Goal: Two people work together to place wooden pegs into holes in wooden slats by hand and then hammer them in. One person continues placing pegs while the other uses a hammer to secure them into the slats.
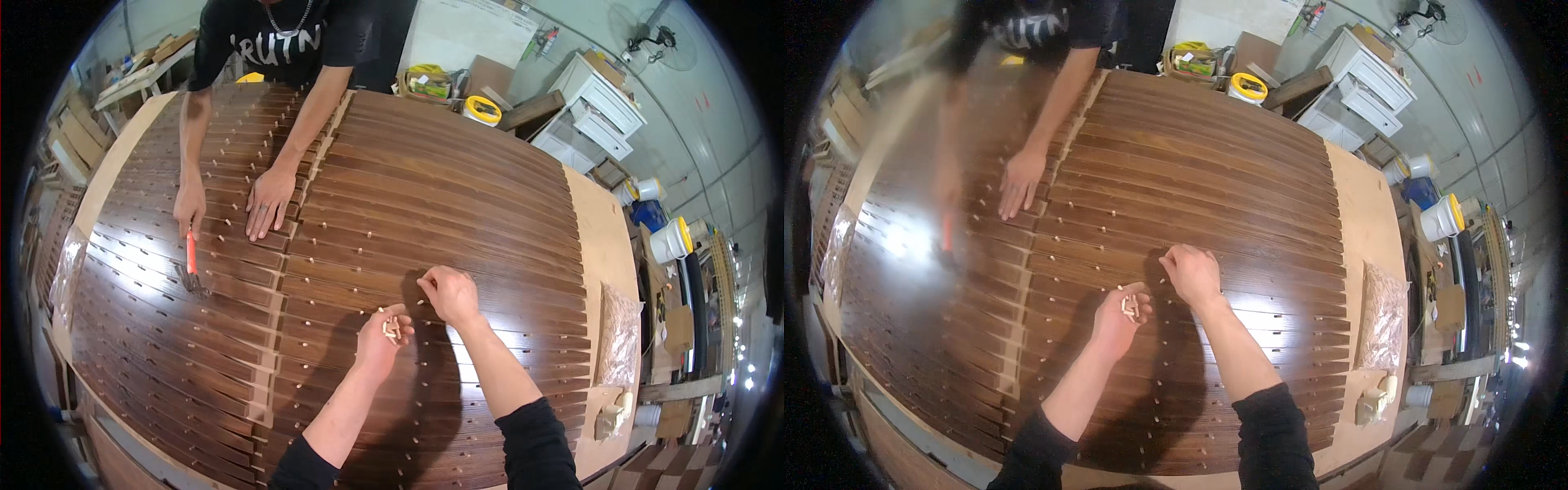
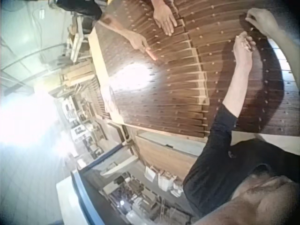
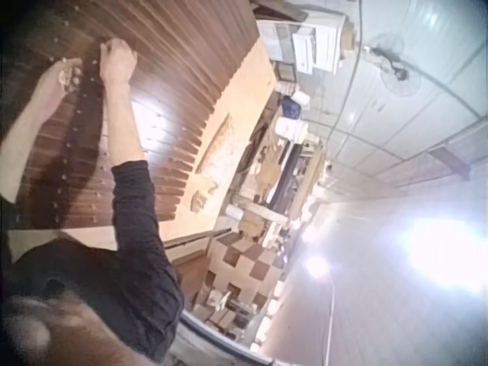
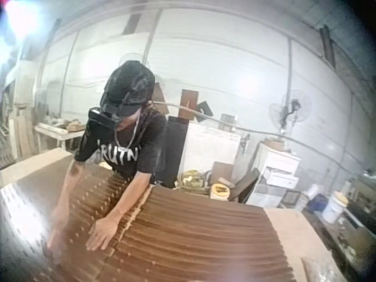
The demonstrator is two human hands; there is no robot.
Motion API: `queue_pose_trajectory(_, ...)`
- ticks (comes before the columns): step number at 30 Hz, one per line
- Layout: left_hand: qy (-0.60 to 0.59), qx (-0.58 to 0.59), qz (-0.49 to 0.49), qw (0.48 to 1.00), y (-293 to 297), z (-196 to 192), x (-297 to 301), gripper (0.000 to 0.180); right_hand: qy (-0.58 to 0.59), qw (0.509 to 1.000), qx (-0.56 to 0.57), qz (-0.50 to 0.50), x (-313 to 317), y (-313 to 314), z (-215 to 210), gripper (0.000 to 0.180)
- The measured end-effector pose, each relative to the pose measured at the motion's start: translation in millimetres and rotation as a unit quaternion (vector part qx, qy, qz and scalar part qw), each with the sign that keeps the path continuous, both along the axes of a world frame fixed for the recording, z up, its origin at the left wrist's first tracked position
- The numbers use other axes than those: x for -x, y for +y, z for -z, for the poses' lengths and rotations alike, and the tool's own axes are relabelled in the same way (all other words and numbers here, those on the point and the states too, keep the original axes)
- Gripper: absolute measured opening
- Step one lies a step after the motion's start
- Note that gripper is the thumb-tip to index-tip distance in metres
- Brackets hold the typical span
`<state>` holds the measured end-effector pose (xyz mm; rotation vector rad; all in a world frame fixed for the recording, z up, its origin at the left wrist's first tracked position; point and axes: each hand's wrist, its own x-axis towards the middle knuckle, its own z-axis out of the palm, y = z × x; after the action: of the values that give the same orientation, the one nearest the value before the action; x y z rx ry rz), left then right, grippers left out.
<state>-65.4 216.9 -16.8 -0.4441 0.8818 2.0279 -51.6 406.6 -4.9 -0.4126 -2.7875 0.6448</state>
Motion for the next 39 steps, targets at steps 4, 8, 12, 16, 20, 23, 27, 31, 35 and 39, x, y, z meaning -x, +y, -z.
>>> queue_pose_trajectory(4,-0.010,-0.005,-0.006,1.000,0.9,0.8,-3.3,0.029,-0.019,0.996,-0.085,-0.023,3.6,-2.3,-2.0,0.018)
queue_pose_trajectory(8,0.043,0.027,0.042,0.998,-1.9,6.4,-19.0,0.031,-0.138,0.990,0.032,0.020,3.7,0.3,-16.9,0.022)
queue_pose_trajectory(12,0.107,0.018,0.136,0.985,-21.4,12.5,-18.5,0.034,-0.065,0.979,0.193,-0.007,-19.6,-21.2,-36.7,0.031)
queue_pose_trajectory(16,0.103,0.023,0.163,0.981,-15.9,6.9,-17.0,0.035,-0.128,0.945,0.247,-0.170,-45.2,-36.6,-31.6,0.025)
queue_pose_trajectory(20,0.102,0.014,0.152,0.983,-14.5,7.9,-14.6,0.042,-0.146,0.916,0.359,-0.105,-44.1,-28.4,-35.0,0.021)
queue_pose_trajectory(23,0.079,0.005,0.114,0.990,-19.6,10.2,-9.8,0.047,-0.055,0.933,0.355,-0.016,-26.3,-15.6,-36.0,0.016)
queue_pose_trajectory(27,0.074,-0.003,0.108,0.991,-17.0,7.9,-17.3,0.045,-0.002,0.948,0.300,0.108,-11.5,26.0,-17.5,0.020)
queue_pose_trajectory(31,0.105,-0.003,0.115,0.988,-17.3,4.6,-20.3,0.038,0.008,0.946,0.302,0.115,-14.4,37.6,-2.9,0.021)
queue_pose_trajectory(35,0.130,-0.001,0.117,0.985,-22.0,12.0,-20.0,0.038,0.043,0.990,0.113,0.076,-18.3,23.3,-3.5,0.022)
queue_pose_trajectory(39,0.127,0.005,0.117,0.985,-19.3,6.2,-19.8,0.038,0.025,0.998,0.047,-0.024,-10.0,6.3,-12.4,0.018)
